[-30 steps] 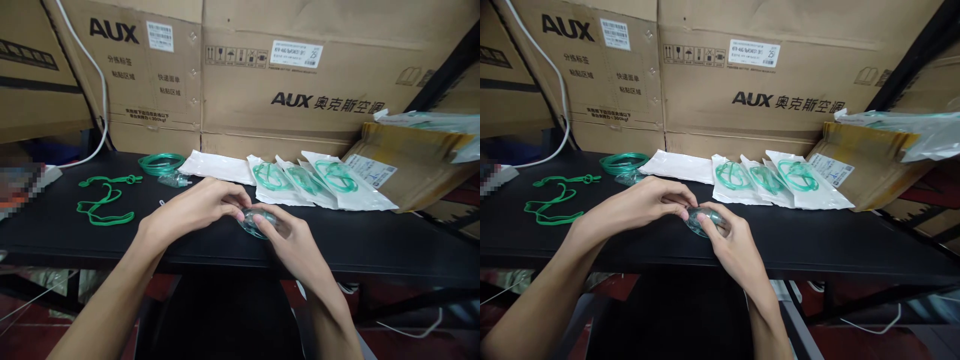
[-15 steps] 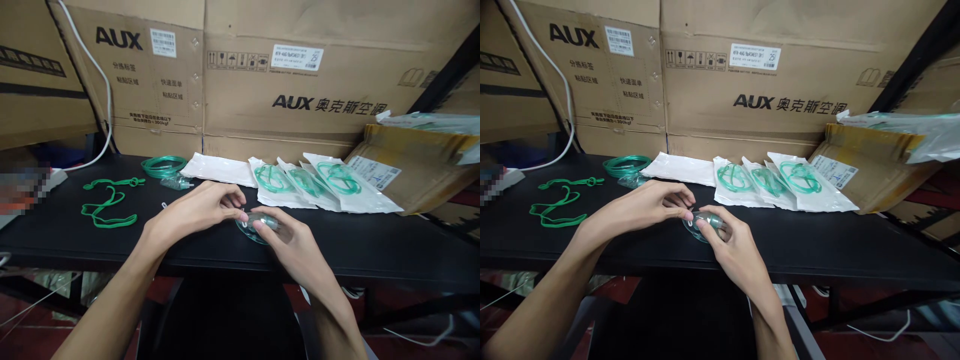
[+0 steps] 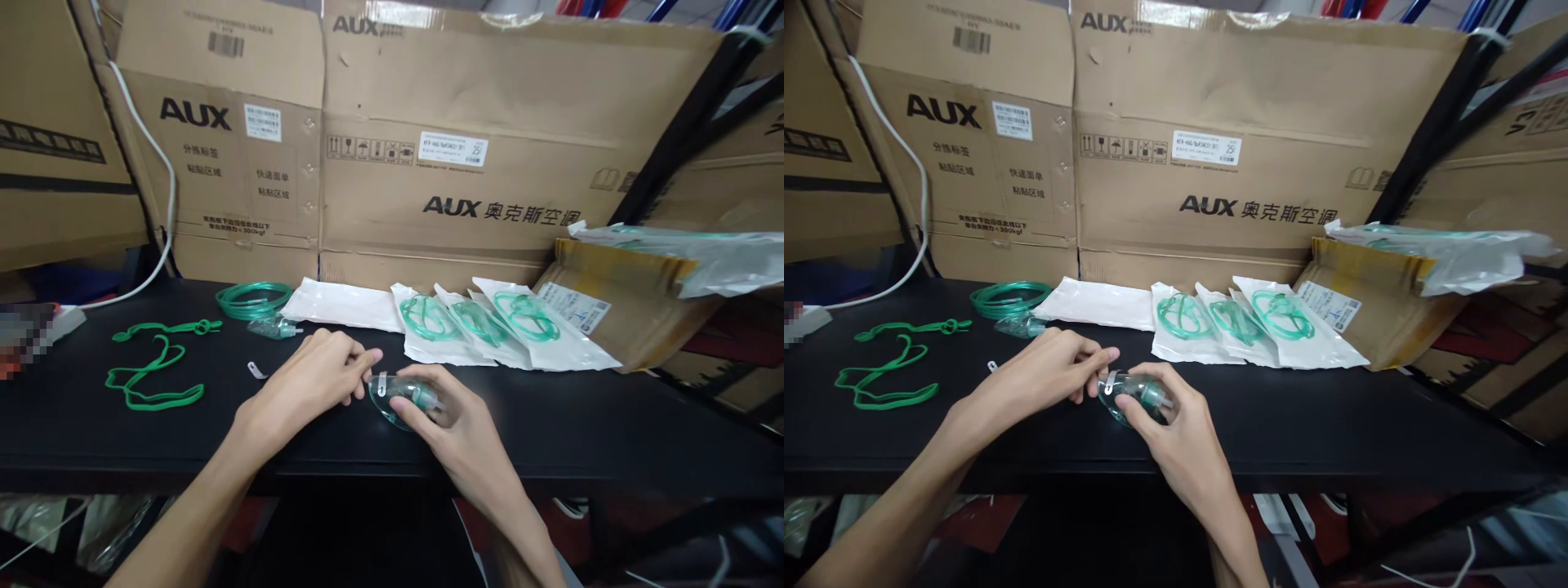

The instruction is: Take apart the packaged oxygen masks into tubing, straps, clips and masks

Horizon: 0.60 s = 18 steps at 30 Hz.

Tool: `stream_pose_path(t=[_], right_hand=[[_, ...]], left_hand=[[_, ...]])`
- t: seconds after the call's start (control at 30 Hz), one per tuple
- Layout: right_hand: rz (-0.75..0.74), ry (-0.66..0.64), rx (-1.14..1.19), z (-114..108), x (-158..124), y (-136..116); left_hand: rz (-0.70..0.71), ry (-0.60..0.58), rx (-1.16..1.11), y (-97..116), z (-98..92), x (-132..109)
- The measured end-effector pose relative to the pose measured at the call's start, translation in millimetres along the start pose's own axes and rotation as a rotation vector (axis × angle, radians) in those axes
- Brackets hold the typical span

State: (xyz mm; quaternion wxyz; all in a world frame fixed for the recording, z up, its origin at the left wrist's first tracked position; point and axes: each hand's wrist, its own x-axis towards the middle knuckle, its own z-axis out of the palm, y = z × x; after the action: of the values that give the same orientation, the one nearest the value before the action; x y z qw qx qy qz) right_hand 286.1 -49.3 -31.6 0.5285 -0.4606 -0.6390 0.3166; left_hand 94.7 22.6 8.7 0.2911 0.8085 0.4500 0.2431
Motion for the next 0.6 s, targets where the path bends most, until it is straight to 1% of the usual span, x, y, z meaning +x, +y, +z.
stream_pose_path(t=[0.07,0.13,0.27,0.4,0.6], right_hand=[[0.002,0.035,-0.023,0,1,1],[0.006,0.050,-0.033,0,1,3],[-0.010,0.046,-0.010,0,0,7],[-0.029,0.018,0.108,2,0,6],[-0.039,0.086,0.133,4,-1,3]], left_hand=[[-0.021,0.003,-0.064,-1,0.2,1],[-0.017,-0.045,-0.115,0,-0.7,1],[0.051,-0.139,-0.125,3,-4.5,-1],[0.124,-0.158,-0.139,5,-7.8,-2],[0.189,-0.218,-0.154,11,-12.5,-8]])
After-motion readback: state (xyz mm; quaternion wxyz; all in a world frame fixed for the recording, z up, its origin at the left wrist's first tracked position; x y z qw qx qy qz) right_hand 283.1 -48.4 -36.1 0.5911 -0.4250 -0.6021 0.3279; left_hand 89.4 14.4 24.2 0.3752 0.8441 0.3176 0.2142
